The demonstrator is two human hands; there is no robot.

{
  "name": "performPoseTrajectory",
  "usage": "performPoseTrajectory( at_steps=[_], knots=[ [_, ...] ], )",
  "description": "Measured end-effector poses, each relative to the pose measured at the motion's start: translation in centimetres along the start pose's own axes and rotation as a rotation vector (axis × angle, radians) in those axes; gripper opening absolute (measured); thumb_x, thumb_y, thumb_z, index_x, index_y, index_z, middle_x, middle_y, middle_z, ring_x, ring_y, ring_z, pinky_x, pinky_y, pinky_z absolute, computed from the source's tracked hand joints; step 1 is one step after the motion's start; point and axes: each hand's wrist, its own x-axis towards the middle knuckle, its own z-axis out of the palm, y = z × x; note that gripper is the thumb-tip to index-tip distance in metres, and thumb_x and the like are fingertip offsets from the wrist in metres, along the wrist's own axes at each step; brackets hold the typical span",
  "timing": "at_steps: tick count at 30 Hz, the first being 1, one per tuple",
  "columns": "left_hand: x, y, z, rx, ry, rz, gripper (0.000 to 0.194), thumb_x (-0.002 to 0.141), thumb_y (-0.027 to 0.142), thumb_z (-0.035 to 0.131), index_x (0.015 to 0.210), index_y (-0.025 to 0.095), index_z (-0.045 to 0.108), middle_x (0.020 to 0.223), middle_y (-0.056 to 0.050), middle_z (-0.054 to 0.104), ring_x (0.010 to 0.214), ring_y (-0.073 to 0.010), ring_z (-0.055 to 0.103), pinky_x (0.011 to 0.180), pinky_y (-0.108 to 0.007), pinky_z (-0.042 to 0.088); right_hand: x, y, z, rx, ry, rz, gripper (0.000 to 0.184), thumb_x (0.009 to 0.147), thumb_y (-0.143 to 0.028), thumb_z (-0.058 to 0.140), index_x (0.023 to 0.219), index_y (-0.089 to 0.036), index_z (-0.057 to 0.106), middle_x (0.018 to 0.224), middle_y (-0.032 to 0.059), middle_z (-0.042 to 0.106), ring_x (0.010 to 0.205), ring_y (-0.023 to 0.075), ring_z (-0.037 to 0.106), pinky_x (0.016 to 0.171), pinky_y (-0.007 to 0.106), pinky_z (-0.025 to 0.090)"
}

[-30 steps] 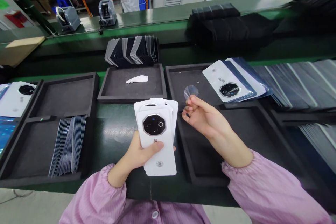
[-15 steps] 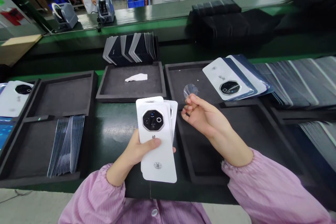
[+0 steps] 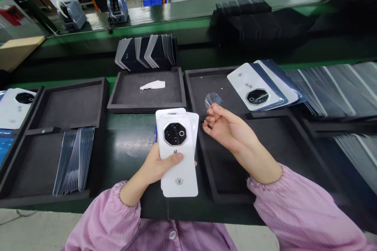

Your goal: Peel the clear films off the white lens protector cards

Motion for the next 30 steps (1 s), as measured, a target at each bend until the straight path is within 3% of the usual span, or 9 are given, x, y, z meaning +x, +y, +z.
performPoseTrajectory(
  at_steps=[5,13,19,30],
  knots=[
    [0.0,0.1,0.2,0.062,0.03,-0.013,0.038,0.074,0.04,0.084,0.096,0.012,0.07,0.084,-0.012,0.079,0.079,-0.0304,0.078,0.067,-0.035,0.064,-0.1,0.2,-0.2,-0.124,-0.06,-0.07,0.027,0.064,-0.028,0.087,0.078,-0.023,0.064,0.073,-0.0071,0.059,0.057,0.0062,0.049,0.061,0.022,0.049],
    [0.4,-0.4,-0.1,0.155,0.04,-0.023,0.039,0.075,0.045,0.083,0.094,0.013,0.07,0.083,-0.011,0.079,0.076,-0.0282,0.077,0.067,-0.034,0.063,-1.9,0.2,0.3,-0.609,-0.313,-0.506,0.027,0.068,-0.042,0.088,0.076,-0.023,0.071,0.072,0.0003,0.065,0.068,0.015,0.057,0.066,0.029,0.049],
    [1.0,-1.7,-0.3,0.204,0.009,-0.097,0.049,0.071,0.052,0.083,0.095,0.013,0.068,0.082,-0.012,0.079,0.073,-0.0295,0.077,0.066,-0.036,0.062,-2.8,0.2,0.5,-0.992,-0.493,-0.582,0.024,0.08,-0.042,0.078,0.076,-0.02,0.073,0.074,0.0032,0.067,0.068,0.017,0.056,0.069,0.033,0.048],
    [0.9,-1.5,0.0,0.206,-0.005,-0.116,0.048,0.071,0.047,0.084,0.103,0.015,0.067,0.084,-0.01,0.079,0.079,-0.0317,0.077,0.069,-0.038,0.061,-2.8,0.2,0.7,-1.088,-0.541,-0.618,0.01,0.081,-0.028,0.071,0.074,-0.022,0.074,0.074,0.0032,0.069,0.065,0.0169,0.053,0.066,0.033,0.044]
  ],
)
